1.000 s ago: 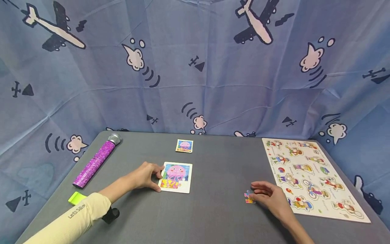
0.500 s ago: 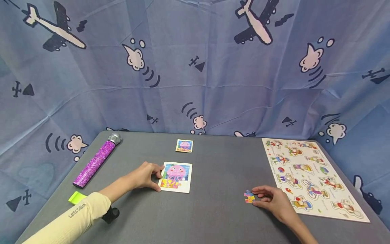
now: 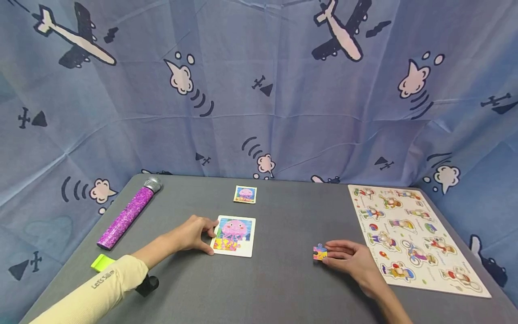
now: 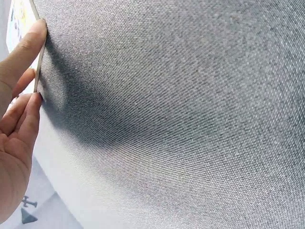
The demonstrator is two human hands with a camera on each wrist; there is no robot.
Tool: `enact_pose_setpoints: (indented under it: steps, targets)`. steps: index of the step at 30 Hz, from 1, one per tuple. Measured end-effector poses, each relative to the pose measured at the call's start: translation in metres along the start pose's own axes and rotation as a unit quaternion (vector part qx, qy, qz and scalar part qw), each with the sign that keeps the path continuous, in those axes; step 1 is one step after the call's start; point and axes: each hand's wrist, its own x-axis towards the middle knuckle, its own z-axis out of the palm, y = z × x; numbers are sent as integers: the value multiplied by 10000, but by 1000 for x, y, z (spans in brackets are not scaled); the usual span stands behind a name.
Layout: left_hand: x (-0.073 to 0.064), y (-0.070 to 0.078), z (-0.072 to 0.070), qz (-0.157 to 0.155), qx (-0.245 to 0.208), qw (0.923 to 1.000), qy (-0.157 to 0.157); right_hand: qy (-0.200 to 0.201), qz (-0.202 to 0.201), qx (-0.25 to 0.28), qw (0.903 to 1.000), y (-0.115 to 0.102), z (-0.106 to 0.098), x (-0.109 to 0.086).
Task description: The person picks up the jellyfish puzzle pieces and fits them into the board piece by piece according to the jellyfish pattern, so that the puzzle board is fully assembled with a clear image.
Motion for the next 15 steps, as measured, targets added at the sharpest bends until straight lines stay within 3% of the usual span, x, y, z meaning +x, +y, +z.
enact_pose_setpoints:
  steps: [8,15]
  targets:
    - [1,0,1,24,-37,10000,-4,-16,-242,349,9991,-6,22,6]
    - [0,-1,1,-34,-50,10000,12,-73,-259,356,9990,-13,40,12]
